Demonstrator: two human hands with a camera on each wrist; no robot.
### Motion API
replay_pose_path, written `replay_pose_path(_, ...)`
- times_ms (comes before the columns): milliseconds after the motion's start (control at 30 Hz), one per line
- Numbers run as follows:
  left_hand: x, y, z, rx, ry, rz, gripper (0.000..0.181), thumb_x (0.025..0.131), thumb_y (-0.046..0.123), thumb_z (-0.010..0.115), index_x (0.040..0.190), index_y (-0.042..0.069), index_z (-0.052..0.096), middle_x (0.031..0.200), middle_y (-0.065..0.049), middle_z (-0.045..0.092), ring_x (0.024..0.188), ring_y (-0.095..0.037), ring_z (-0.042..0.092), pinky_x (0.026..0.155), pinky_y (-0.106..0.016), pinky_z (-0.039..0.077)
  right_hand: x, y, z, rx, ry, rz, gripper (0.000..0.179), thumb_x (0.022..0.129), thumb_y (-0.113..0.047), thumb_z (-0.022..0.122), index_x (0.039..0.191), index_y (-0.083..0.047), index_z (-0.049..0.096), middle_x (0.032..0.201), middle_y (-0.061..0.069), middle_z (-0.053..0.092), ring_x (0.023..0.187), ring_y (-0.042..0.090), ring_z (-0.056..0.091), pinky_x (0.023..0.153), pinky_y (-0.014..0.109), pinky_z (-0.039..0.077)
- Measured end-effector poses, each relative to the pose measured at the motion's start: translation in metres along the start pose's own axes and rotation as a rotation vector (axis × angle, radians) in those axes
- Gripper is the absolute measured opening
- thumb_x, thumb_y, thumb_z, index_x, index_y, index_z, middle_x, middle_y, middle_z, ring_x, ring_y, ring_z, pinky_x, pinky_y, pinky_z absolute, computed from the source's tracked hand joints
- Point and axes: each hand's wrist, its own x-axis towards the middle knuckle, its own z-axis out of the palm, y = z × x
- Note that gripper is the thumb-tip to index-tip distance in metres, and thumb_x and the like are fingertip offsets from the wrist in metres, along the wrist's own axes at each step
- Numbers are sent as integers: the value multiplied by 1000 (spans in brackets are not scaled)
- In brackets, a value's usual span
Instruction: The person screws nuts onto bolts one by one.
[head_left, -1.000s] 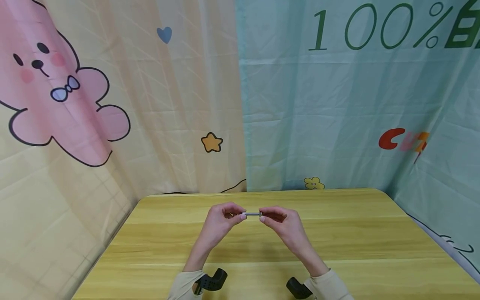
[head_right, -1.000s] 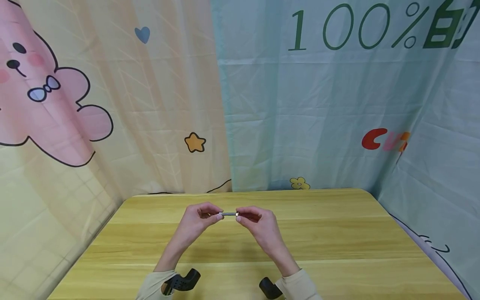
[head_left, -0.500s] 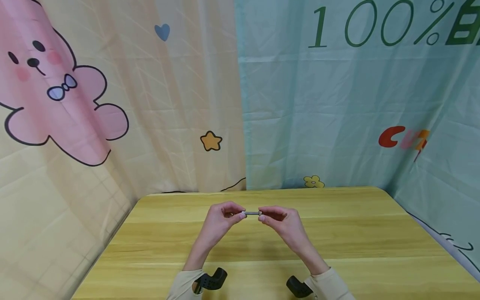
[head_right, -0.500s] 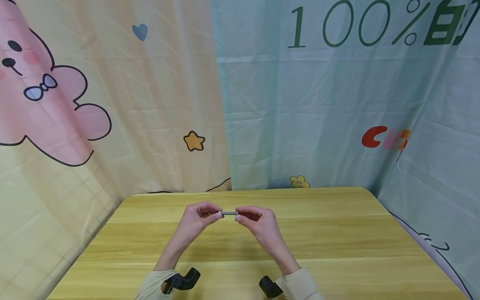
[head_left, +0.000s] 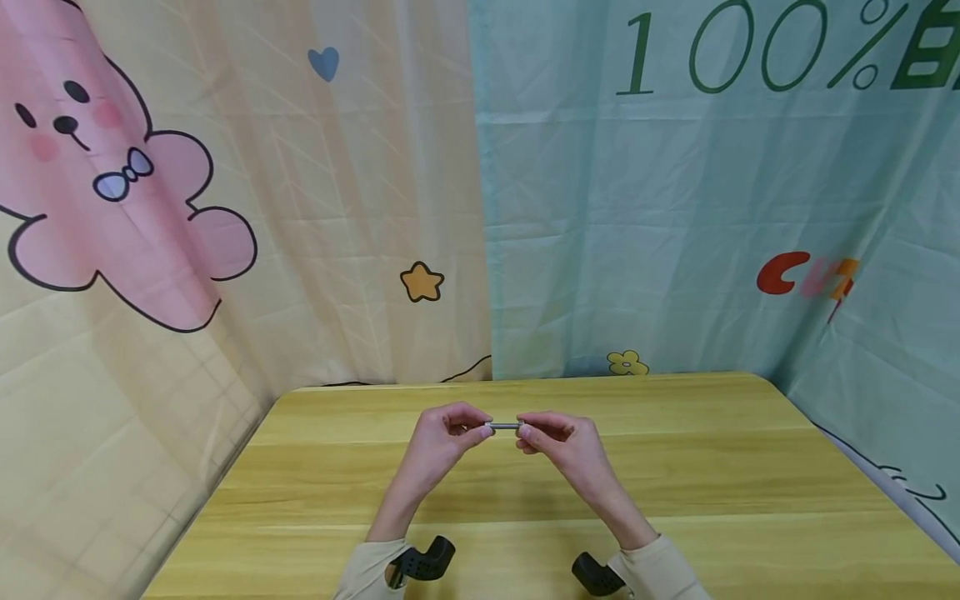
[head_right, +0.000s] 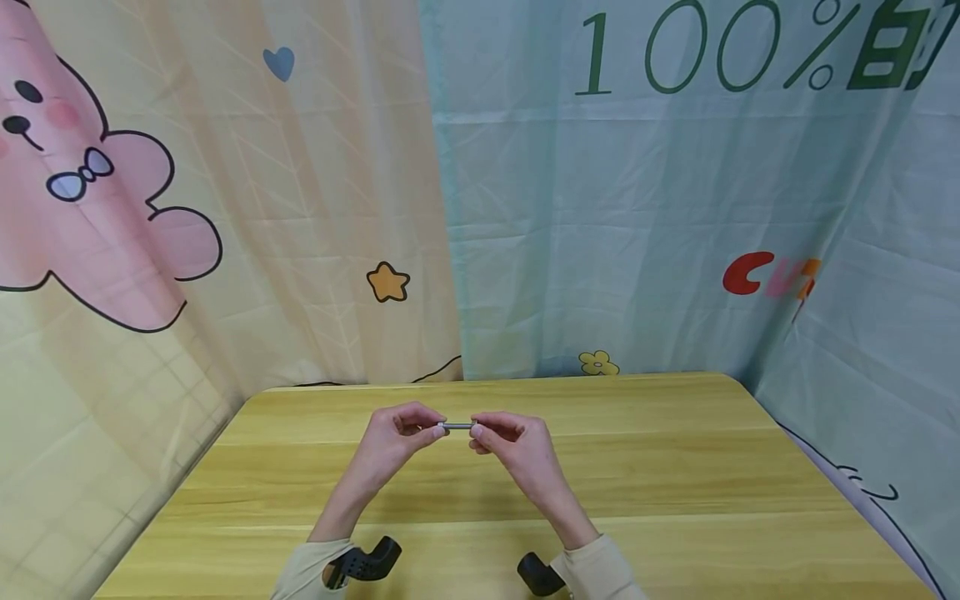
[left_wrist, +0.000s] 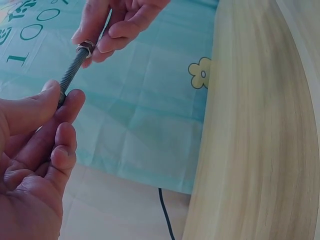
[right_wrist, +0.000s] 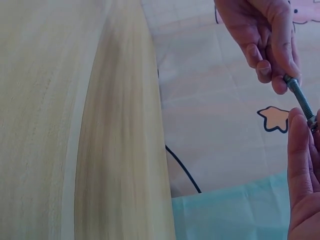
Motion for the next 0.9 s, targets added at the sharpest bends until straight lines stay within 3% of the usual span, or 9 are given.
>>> replay_pose_path(167, 0, 0, 0, 9, 3, 2, 7, 88, 10, 74, 95, 10, 75, 87, -2, 70, 76, -18, 63, 67, -29, 51, -1, 0, 0, 24, 6, -2, 29, 90, -17, 73, 113, 0, 67, 99, 23, 69, 86, 31, 70, 78, 36, 56)
replay_pose_path(367, 0, -1, 1, 15, 6, 3, 7, 88, 11, 74, 95, 10, 75, 87, -1, 70, 75, -19, 61, 65, -28, 50, -2, 0, 0, 58, -14, -9, 28, 90, -15, 74, 111, 2, 67, 102, 21, 68, 88, 29, 70, 80, 38, 56)
replay_pose_path(567, 0, -1, 1, 26, 5, 1, 6, 88, 11, 74, 95, 11, 75, 87, -1, 69, 74, -19, 61, 65, -28, 50, -2, 1, -1, 15, -16, -6, 28, 87, -14, 77, 112, -3, 70, 105, 19, 69, 91, 26, 70, 81, 36, 55)
replay_pose_path(900, 0, -2, 2, 23, -4, 6, 6, 88, 12, 74, 94, 11, 75, 87, -1, 70, 75, -19, 61, 66, -29, 50, -1, 1, -1, -7, -7, -9, 25, 90, -14, 73, 109, 3, 70, 91, 15, 71, 80, 27, 71, 75, 36, 57)
